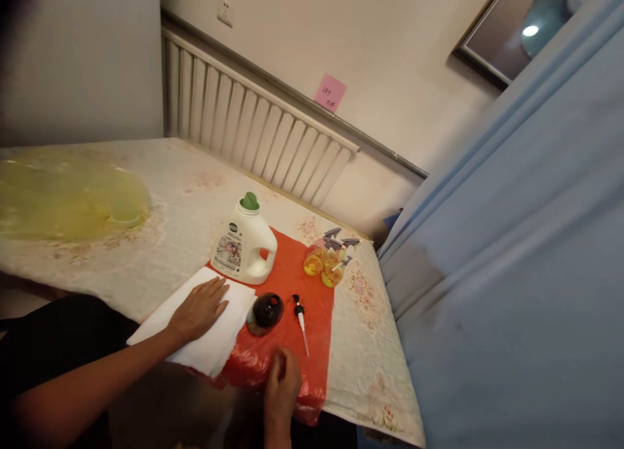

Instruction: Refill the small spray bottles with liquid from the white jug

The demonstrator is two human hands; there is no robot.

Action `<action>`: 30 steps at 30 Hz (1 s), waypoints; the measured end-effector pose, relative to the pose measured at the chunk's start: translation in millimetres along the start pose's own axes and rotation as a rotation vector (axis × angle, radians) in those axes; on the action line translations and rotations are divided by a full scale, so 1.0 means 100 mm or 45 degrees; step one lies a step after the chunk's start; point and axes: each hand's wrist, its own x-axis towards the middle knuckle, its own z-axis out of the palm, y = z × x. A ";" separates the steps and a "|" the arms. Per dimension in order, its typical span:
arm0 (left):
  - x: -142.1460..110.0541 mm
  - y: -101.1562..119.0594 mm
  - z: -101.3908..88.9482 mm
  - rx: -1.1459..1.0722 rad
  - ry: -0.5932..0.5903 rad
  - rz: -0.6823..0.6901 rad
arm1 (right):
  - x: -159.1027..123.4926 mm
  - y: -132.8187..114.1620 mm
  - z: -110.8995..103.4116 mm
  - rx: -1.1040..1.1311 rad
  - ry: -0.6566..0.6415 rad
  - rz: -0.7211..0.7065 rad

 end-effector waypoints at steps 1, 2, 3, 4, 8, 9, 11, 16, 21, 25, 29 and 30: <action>0.00 0.00 0.01 0.005 0.008 0.008 | 0.10 0.00 -0.03 -0.050 0.023 0.021; 0.00 -0.01 0.02 0.008 0.018 0.016 | 0.22 0.00 -0.06 -0.100 -0.004 0.049; 0.00 -0.01 0.02 0.010 0.028 0.024 | 0.35 0.00 -0.08 -0.157 -0.043 0.080; 0.00 -0.02 0.03 0.010 0.037 0.030 | 0.49 0.00 -0.09 -0.227 -0.081 0.108; 0.00 -0.02 0.04 0.008 0.064 0.034 | 0.94 -0.03 -0.06 -0.593 -0.277 0.192; 0.00 -0.02 0.04 0.015 0.067 0.033 | 1.02 -0.03 -0.03 -0.678 -0.328 0.212; -0.01 -0.01 0.04 0.032 0.072 0.032 | 1.13 -0.03 0.03 -0.781 -0.402 0.246; -0.02 0.00 0.03 0.040 0.079 0.032 | 1.27 0.00 0.13 -0.801 -0.439 0.280; -0.02 0.00 0.03 0.052 0.075 0.024 | 1.37 -0.04 0.08 -0.656 -0.335 0.302; -0.02 0.00 0.04 0.031 0.090 0.043 | 1.54 -0.25 -0.08 -0.419 -0.164 0.262; -0.02 -0.01 0.05 0.018 0.100 0.042 | 1.67 -0.60 -0.25 -0.144 -0.050 0.160; -0.02 -0.01 0.05 0.019 0.099 0.042 | 1.68 -0.71 -0.27 -0.037 -0.027 0.123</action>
